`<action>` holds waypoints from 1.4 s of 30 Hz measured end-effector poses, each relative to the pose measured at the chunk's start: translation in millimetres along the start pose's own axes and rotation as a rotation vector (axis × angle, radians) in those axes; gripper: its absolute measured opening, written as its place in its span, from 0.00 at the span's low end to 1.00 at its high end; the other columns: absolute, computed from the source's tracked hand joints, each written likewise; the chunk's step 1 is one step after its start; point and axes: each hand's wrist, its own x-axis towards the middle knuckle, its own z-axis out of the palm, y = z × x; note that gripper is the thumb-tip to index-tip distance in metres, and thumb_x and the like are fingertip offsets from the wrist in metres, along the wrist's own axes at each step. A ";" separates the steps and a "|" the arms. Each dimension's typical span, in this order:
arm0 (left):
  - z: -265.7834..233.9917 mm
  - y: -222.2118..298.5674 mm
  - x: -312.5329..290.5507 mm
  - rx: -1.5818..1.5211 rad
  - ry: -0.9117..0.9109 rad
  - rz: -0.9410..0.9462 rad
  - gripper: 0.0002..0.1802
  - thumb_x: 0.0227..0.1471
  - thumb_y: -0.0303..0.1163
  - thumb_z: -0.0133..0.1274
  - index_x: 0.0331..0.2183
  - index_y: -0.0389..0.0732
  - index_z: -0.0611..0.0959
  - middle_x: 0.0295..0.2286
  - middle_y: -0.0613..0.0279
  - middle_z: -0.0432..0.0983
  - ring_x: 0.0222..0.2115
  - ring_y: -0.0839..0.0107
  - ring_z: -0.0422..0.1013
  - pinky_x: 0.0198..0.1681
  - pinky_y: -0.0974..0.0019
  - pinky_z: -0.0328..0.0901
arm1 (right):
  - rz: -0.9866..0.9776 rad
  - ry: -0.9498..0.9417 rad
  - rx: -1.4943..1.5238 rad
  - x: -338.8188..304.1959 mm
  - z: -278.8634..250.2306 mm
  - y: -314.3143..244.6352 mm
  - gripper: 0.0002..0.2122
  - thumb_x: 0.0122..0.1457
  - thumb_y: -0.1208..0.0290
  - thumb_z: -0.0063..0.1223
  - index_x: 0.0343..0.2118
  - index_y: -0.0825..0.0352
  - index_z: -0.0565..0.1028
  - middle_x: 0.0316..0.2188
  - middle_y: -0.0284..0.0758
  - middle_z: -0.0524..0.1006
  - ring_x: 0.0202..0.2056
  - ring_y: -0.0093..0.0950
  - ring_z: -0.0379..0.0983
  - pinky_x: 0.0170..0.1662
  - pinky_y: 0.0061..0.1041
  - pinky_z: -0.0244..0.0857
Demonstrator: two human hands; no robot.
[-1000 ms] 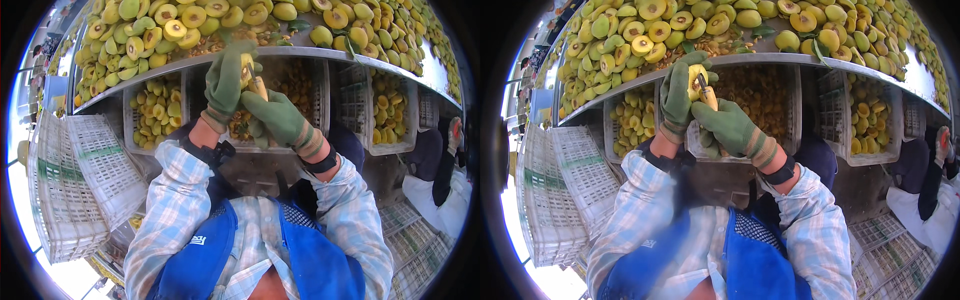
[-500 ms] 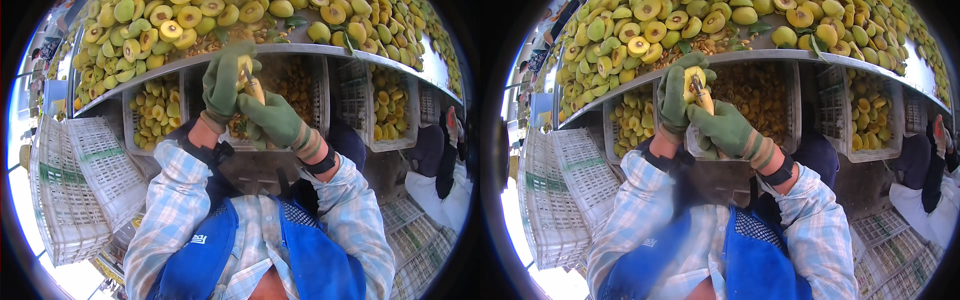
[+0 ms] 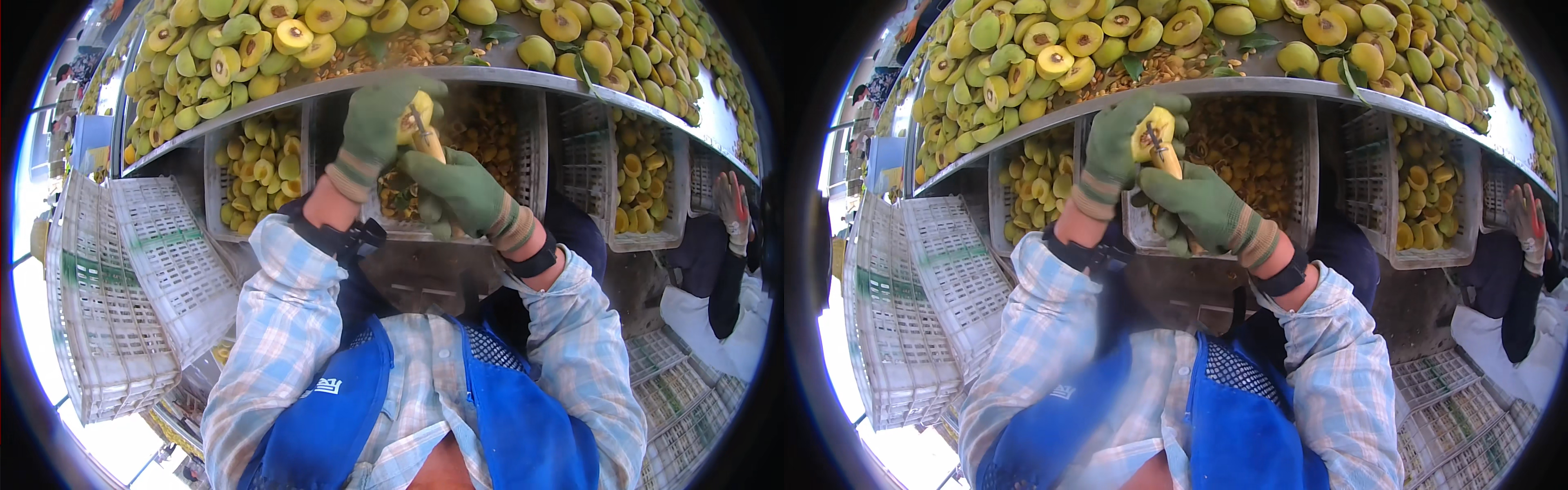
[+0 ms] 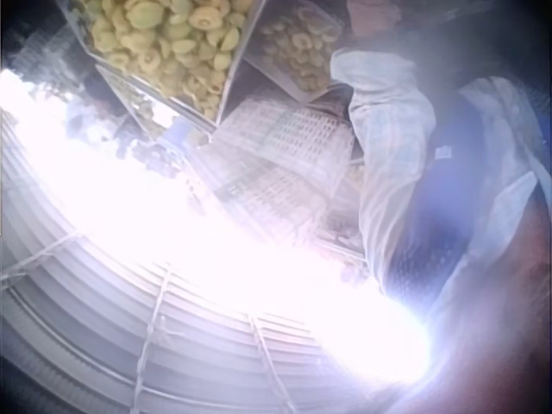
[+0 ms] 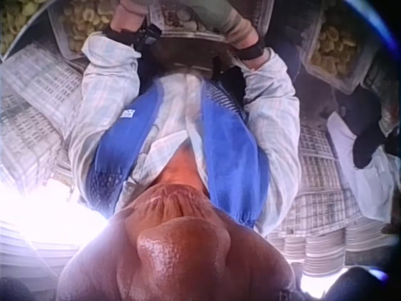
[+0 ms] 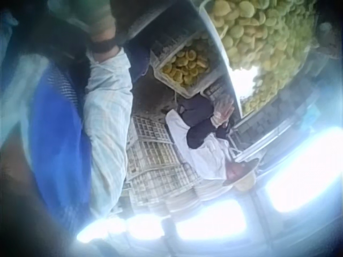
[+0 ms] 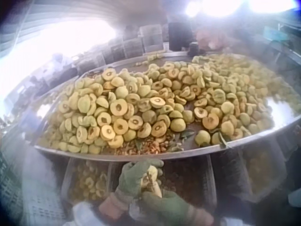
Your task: Pitting peaches or similar stone fruit at a processing table using a manual pitting tool.
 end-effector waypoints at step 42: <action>22.5 -3.5 -6.5 -0.088 -0.035 0.075 0.23 0.61 0.43 0.42 0.43 0.32 0.77 0.36 0.54 0.78 0.33 0.68 0.77 0.35 0.70 0.71 | 0.037 -0.322 0.593 -7.7 -12.2 16.2 0.19 0.64 0.58 0.43 0.36 0.73 0.75 0.12 0.25 0.64 0.09 0.18 0.55 0.11 0.18 0.50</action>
